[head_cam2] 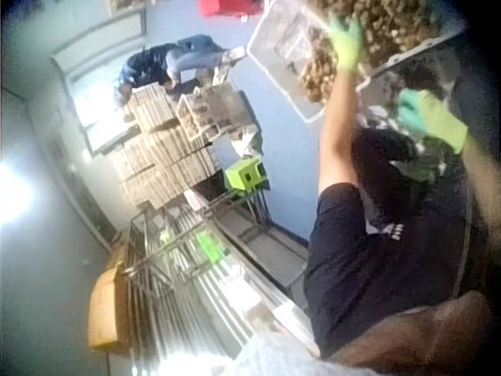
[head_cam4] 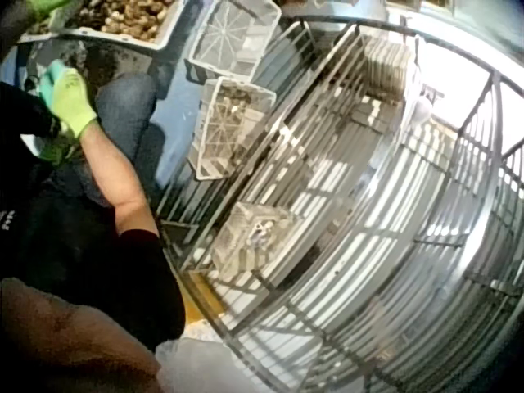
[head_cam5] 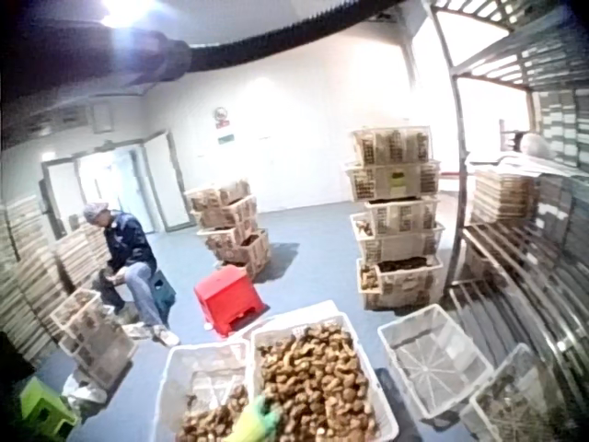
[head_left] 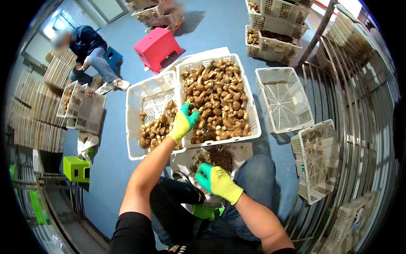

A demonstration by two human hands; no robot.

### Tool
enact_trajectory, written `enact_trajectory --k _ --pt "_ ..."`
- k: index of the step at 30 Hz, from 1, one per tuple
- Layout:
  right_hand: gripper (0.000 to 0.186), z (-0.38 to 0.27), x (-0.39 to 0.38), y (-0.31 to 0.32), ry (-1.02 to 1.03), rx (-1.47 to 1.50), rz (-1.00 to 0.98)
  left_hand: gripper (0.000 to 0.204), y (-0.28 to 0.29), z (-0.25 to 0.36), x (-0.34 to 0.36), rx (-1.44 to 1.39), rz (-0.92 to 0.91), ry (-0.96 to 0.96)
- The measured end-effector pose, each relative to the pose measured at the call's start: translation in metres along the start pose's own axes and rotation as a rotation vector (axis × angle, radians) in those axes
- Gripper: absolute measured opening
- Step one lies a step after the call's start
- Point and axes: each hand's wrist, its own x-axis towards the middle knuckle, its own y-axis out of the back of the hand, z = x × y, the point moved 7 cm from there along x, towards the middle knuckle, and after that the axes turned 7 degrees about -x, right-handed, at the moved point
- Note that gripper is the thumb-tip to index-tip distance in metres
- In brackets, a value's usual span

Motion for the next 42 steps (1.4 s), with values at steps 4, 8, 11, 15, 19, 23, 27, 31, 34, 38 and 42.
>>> enact_trajectory --k 4,8,11,15,19,23,27,31,34,38,42 --pt "0.017 0.024 -0.006 0.012 -0.147 0.429 0.211 0.038 0.029 0.05 -0.093 -0.636 -0.13 0.327" --pt "0.027 -0.004 -0.008 0.014 -0.221 0.778 0.196 0.037 0.057 0.091 -0.187 -0.633 -0.106 0.378" --pt "0.022 -0.019 -0.016 0.005 -0.258 0.721 0.105 0.032 0.069 0.106 -0.229 -0.778 -0.036 0.385" --pt "0.019 -0.02 -0.029 -0.014 -0.222 0.91 0.02 0.033 0.081 0.106 -0.26 -0.627 -0.081 0.261" --pt "0.014 -0.023 -0.032 -0.022 -0.264 1.086 -0.078 0.029 0.09 0.108 -0.264 -0.505 -0.045 0.091" --pt "0.013 -0.025 -0.031 -0.018 -0.264 0.714 -0.086 0.029 0.09 0.106 -0.263 -0.465 -0.086 0.084" --pt "0.008 -0.019 -0.03 -0.021 -0.356 0.993 -0.04 0.029 0.089 0.102 -0.262 -0.448 -0.091 0.071" --pt "0.011 -0.024 -0.027 -0.017 -0.266 0.665 -0.074 0.029 0.088 0.106 -0.262 -0.387 -0.091 0.006" --pt "0.012 -0.012 -0.029 -0.019 -0.345 0.891 -0.037 0.03 0.089 0.109 -0.258 -0.338 -0.086 -0.04" --pt "0.013 -0.021 -0.024 -0.011 -0.317 0.712 -0.058 0.029 0.089 0.111 -0.257 -0.278 -0.073 -0.014" --pt "0.013 -0.011 -0.026 -0.014 -0.387 0.822 -0.008 0.03 0.086 0.11 -0.259 -0.218 -0.066 -0.025"
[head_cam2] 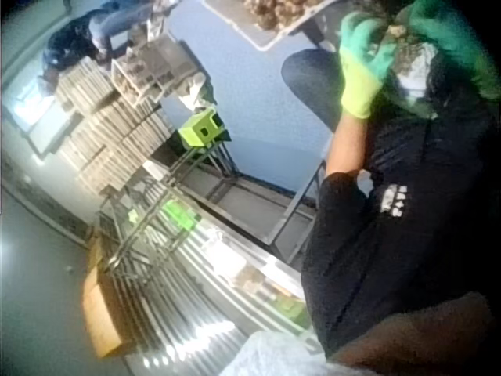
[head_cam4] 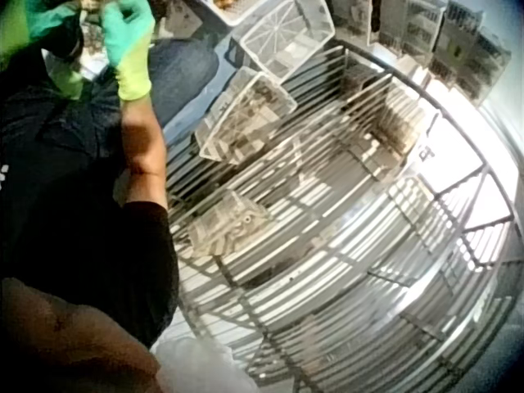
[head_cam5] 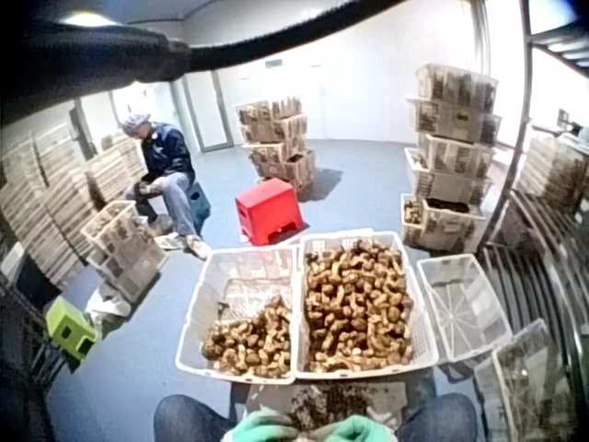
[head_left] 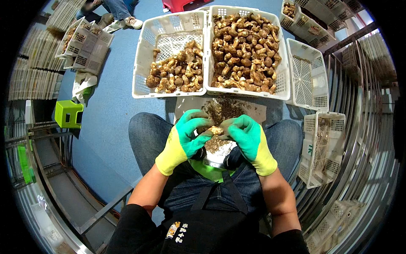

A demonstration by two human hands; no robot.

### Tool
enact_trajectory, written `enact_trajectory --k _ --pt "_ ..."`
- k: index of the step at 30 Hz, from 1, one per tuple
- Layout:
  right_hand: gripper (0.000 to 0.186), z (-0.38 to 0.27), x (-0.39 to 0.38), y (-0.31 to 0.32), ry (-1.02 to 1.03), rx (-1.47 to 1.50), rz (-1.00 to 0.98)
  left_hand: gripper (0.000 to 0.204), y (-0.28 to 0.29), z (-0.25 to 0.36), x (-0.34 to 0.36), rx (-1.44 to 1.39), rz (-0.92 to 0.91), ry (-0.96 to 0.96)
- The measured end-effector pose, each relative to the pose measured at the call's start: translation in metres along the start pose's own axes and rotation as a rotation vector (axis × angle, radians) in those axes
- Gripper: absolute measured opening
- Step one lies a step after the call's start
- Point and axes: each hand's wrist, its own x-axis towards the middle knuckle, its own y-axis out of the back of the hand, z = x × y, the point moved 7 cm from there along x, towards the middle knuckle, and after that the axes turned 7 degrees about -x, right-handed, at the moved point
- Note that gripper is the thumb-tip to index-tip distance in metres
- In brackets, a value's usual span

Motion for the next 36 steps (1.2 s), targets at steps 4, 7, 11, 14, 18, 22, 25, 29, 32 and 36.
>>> enact_trajectory --k 4,7,11,14,18,22,25,29,32,36 --pt "0.013 -0.005 0.001 -0.002 0.069 -0.182 -0.034 0.031 -0.002 0.0 0.0 0.017 0.002 -0.019" --pt "0.011 -0.005 0.0 -0.001 0.055 -0.15 -0.015 0.032 0.0 0.0 0.0 0.054 -0.007 -0.044" --pt "0.012 0.0 0.003 0.005 0.069 -0.041 0.024 0.033 -0.001 0.001 0.001 0.018 0.002 -0.05" --pt "0.013 -0.008 0.001 -0.003 0.065 -0.187 0.017 0.034 -0.002 -0.002 -0.002 0.025 0.005 -0.005" --pt "0.013 -0.001 0.001 0.002 0.059 -0.035 0.07 0.037 0.001 0.004 0.0 0.074 0.007 -0.05" --pt "0.013 -0.003 0.002 0.001 0.078 -0.14 0.011 0.04 -0.002 0.005 0.0 0.121 0.003 -0.085" --pt "0.012 0.001 0.003 0.004 0.044 0.05 0.033 0.043 -0.002 0.008 0.0 0.146 -0.003 -0.12" --pt "0.013 -0.001 0.002 0.001 0.03 -0.164 -0.005 0.045 -0.005 0.011 -0.001 0.215 -0.023 -0.209" --pt "0.016 0.009 0.002 0.008 0.008 0.042 0.034 0.043 -0.006 0.013 -0.004 0.272 -0.018 -0.252" --pt "0.015 0.002 0.003 0.005 0.01 -0.128 -0.004 0.04 -0.008 0.022 0.0 0.329 0.006 -0.364"
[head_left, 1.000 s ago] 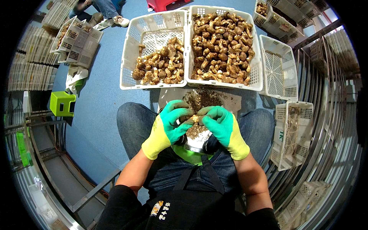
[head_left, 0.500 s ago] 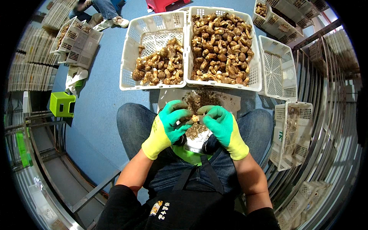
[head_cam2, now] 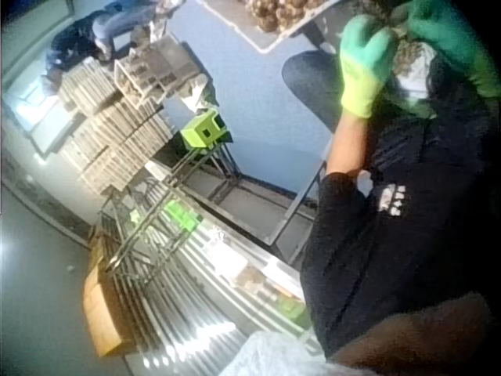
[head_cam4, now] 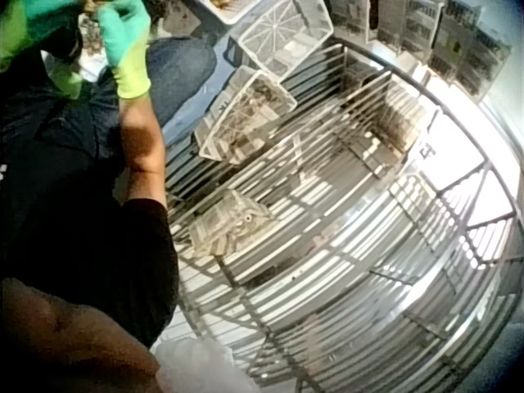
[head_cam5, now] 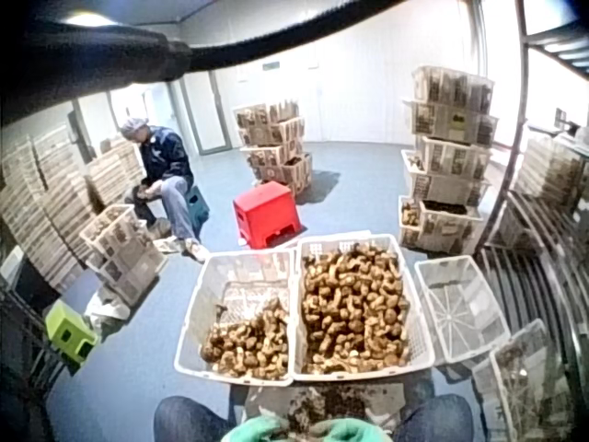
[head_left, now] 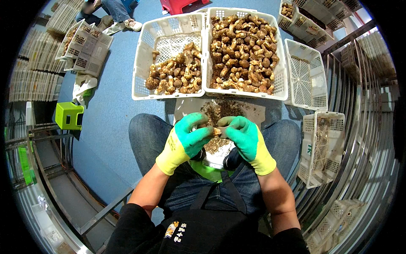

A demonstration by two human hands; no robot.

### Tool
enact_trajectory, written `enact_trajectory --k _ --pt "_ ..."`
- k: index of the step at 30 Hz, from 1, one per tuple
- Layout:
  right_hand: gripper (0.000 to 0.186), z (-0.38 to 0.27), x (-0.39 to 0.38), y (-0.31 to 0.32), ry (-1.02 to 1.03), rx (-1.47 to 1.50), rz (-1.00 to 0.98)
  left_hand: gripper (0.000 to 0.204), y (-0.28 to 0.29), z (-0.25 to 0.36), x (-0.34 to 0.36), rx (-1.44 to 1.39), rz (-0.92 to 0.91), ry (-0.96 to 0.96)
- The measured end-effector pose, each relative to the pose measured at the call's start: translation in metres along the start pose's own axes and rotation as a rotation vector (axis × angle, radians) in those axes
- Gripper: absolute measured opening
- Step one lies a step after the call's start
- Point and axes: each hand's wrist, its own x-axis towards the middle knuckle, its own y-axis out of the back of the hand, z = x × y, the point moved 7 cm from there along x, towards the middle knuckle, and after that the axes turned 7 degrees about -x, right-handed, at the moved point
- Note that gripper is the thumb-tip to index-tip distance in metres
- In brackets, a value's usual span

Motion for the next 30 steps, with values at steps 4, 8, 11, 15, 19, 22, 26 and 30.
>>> enact_trajectory --k 4,8,11,15,19,22,26,30 --pt "0.017 0.004 0.0 0.005 0.028 0.047 0.071 0.038 0.0 0.008 0.004 0.022 -0.01 -0.084" --pt "0.015 -0.007 -0.002 -0.001 -0.012 -0.052 0.03 0.037 -0.003 0.006 0.001 0.034 -0.02 -0.12" --pt "0.014 -0.013 -0.006 -0.003 -0.048 -0.082 0.05 0.036 -0.004 0.008 0.0 0.062 -0.023 -0.136" --pt "0.018 -0.002 -0.003 0.002 0.064 0.074 0.121 0.039 -0.01 0.006 -0.002 0.088 -0.101 -0.114" --pt "0.016 -0.01 -0.006 -0.002 -0.012 -0.065 0.068 0.038 -0.009 0.009 -0.006 0.138 -0.083 -0.158" --pt "0.022 -0.005 -0.005 0.002 0.078 0.115 0.157 0.036 -0.005 0.017 -0.003 0.14 -0.037 -0.209" --pt "0.015 -0.009 -0.007 -0.002 -0.025 0.014 0.076 0.035 -0.004 0.018 -0.006 0.143 -0.045 -0.24" --pt "0.016 -0.007 -0.006 -0.001 0.041 0.116 0.125 0.034 -0.005 0.018 -0.007 0.148 -0.05 -0.235"
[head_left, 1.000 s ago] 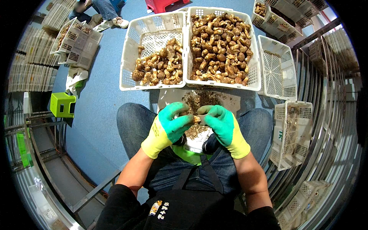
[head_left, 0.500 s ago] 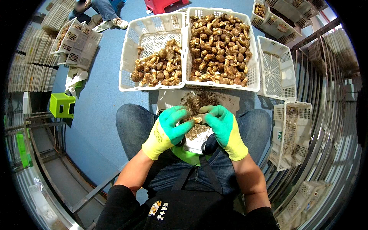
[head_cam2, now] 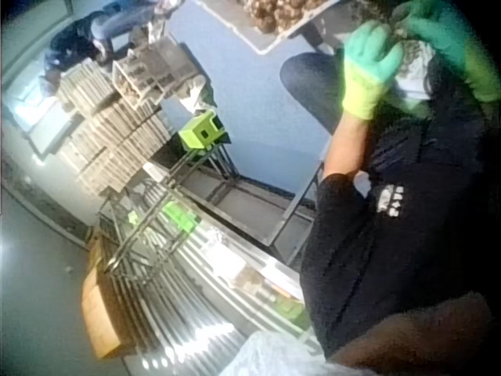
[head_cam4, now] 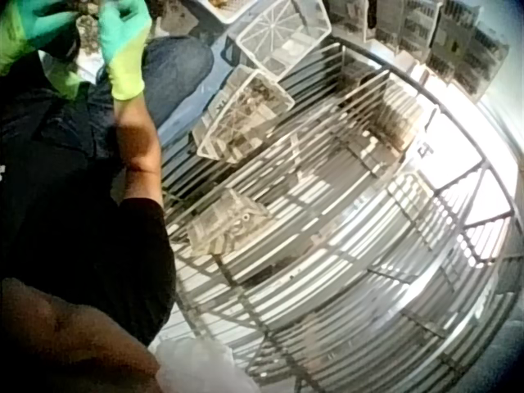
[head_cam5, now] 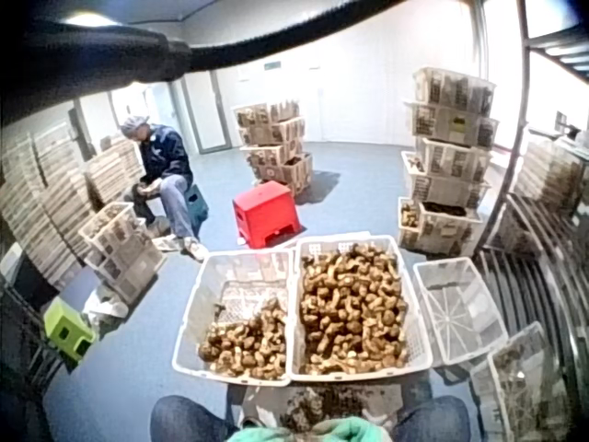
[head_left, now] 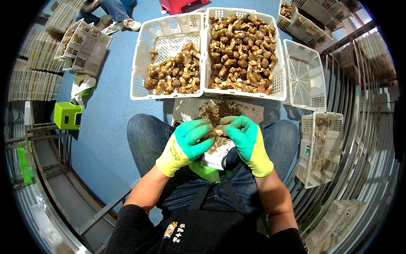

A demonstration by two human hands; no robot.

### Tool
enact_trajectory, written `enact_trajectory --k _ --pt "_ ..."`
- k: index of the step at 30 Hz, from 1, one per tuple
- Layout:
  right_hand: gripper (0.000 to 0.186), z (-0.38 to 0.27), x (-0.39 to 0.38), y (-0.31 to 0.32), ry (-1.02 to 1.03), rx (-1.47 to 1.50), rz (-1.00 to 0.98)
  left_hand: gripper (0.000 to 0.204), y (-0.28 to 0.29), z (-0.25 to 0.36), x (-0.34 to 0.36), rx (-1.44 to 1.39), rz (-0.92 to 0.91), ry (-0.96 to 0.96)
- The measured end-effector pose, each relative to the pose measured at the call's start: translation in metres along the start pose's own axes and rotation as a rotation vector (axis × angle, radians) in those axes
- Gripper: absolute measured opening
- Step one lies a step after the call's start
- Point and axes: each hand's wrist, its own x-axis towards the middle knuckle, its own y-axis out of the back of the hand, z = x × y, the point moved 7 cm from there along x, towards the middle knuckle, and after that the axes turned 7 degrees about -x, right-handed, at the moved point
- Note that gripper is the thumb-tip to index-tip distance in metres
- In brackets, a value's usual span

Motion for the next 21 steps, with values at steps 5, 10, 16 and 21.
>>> enact_trajectory --k 5,10,16,21 --pt "0.015 -0.006 -0.001 -0.004 0.007 -0.123 -0.039 0.034 0.001 0.002 0.004 -0.008 0.002 -0.001" --pt "0.013 0.001 0.0 0.0 0.029 -0.048 0.005 0.034 -0.001 -0.001 0.005 -0.017 0.005 0.007" --pt "0.015 -0.011 -0.003 -0.003 -0.013 -0.229 -0.023 0.034 0.0 -0.001 0.004 -0.025 0.011 0.037" --pt "0.011 -0.009 -0.002 -0.001 0.117 -0.043 0.022 0.034 0.001 0.0 0.005 -0.014 0.019 0.016"
